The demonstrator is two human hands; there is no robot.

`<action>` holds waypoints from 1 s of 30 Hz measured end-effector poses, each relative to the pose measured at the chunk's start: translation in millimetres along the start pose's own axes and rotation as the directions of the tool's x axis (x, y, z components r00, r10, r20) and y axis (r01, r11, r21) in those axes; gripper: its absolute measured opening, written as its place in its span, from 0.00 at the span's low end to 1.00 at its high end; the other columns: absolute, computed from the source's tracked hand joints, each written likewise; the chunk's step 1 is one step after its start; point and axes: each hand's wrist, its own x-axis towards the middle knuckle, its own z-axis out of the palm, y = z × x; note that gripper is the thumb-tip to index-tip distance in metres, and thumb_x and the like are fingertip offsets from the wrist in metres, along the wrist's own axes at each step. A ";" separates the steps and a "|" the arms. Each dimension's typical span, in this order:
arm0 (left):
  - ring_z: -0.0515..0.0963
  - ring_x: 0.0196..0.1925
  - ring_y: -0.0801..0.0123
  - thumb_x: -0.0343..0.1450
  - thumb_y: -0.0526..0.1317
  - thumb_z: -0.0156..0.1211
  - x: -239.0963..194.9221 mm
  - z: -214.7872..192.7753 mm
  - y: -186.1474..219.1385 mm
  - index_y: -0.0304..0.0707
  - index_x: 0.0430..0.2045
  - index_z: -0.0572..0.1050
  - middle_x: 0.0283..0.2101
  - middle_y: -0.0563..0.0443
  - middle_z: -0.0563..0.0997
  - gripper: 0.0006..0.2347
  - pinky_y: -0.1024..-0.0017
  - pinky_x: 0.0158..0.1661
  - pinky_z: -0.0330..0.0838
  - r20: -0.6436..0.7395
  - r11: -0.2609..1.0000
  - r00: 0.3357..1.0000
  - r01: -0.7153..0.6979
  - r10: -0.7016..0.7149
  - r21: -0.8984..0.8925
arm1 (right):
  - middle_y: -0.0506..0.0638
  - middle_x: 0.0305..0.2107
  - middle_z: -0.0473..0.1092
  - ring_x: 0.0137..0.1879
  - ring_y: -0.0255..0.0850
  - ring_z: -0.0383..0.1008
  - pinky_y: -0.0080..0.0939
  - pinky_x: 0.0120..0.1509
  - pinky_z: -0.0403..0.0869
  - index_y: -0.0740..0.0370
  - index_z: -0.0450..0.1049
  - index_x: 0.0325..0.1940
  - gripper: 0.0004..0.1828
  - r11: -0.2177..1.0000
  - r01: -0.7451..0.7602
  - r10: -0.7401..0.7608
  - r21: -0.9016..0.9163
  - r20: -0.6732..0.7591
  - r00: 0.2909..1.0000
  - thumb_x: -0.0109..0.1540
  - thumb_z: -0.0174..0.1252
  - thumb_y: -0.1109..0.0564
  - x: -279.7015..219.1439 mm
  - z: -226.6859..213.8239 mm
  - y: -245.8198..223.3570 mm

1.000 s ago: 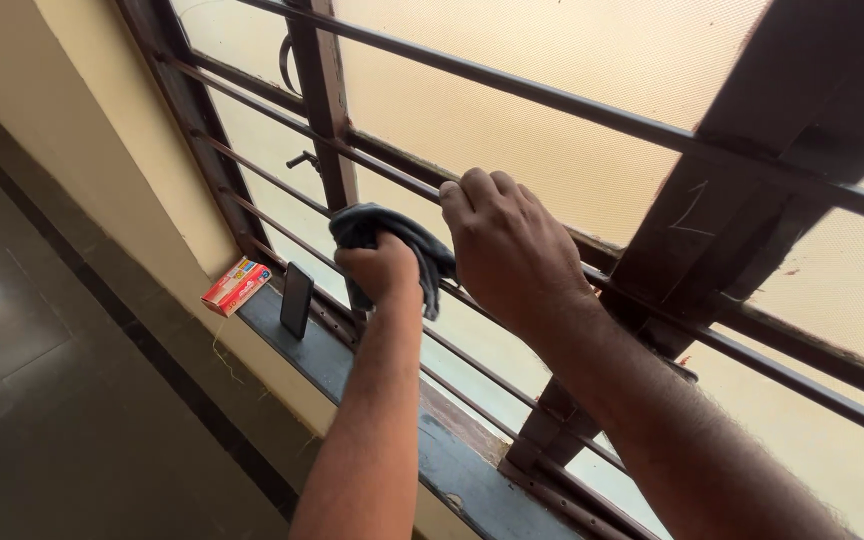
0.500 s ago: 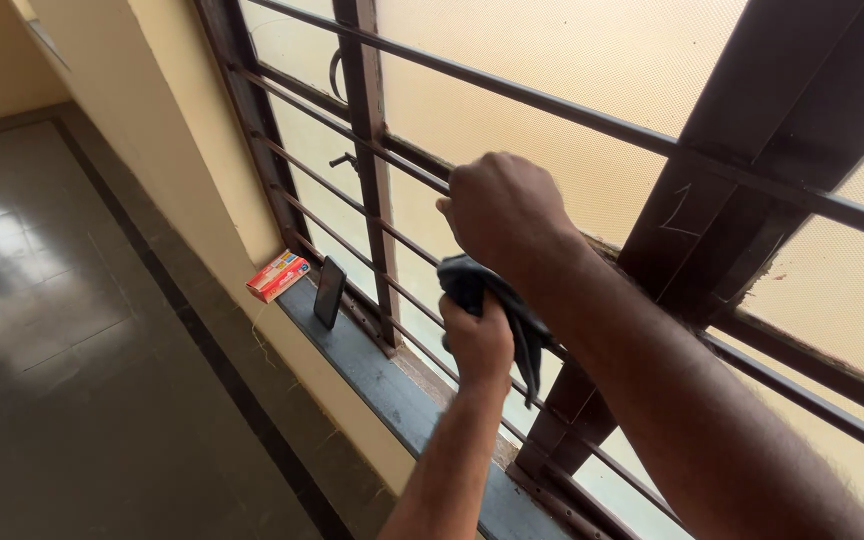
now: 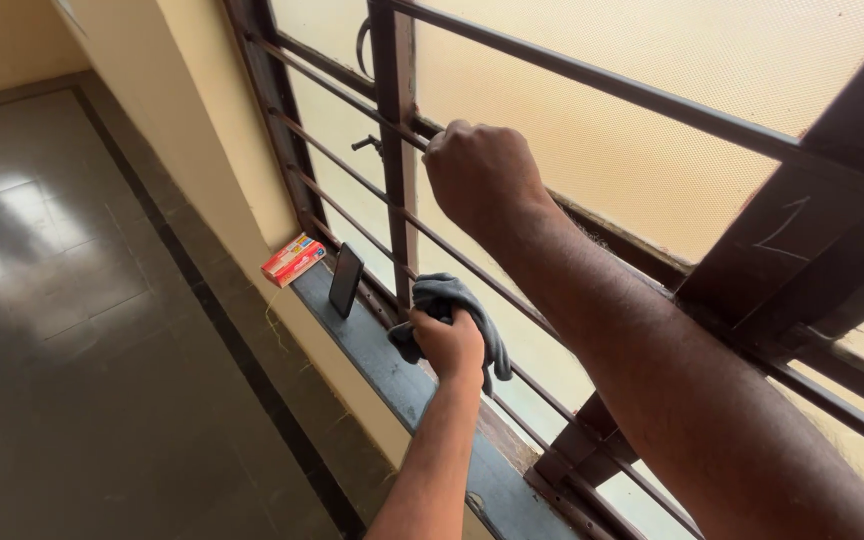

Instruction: The person wipes a metal window frame and sill with a dark cloth. They move along the frame, cleaning horizontal and vertical bars, then dip the cloth in a bucket of water and continue wiping the sill.

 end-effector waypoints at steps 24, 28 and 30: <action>0.78 0.59 0.50 0.71 0.38 0.55 -52.2 -4.8 -8.5 0.30 0.61 0.56 0.59 0.32 0.73 0.24 0.58 0.59 0.74 0.277 0.978 0.953 0.165 -0.125 -0.125 | 0.50 0.22 0.69 0.17 0.26 0.61 0.28 0.13 0.64 0.69 0.74 0.53 0.19 0.995 0.036 -0.036 -0.089 0.007 0.999 0.69 0.48 0.51 1.0 6.3 0.3; 0.81 0.55 0.49 0.70 0.38 0.58 -66.1 -42.5 3.5 0.26 0.49 0.69 0.52 0.34 0.79 0.16 0.57 0.56 0.75 0.215 0.984 0.961 -0.175 0.176 -0.020 | 0.51 0.26 0.70 0.20 0.28 0.64 0.30 0.17 0.66 0.69 0.75 0.52 0.23 1.000 0.017 -0.016 -0.010 0.145 0.989 0.75 0.44 0.47 0.9 -2.4 0.6; 0.79 0.56 0.46 0.71 0.37 0.57 -63.2 -54.0 15.7 0.26 0.50 0.71 0.53 0.33 0.78 0.15 0.55 0.58 0.73 0.080 0.894 0.891 -0.440 0.447 -0.088 | 0.51 0.26 0.70 0.20 0.28 0.65 0.30 0.16 0.67 0.68 0.74 0.54 0.20 0.999 0.035 -0.032 -0.031 0.103 0.994 0.72 0.46 0.49 0.8 -4.1 0.2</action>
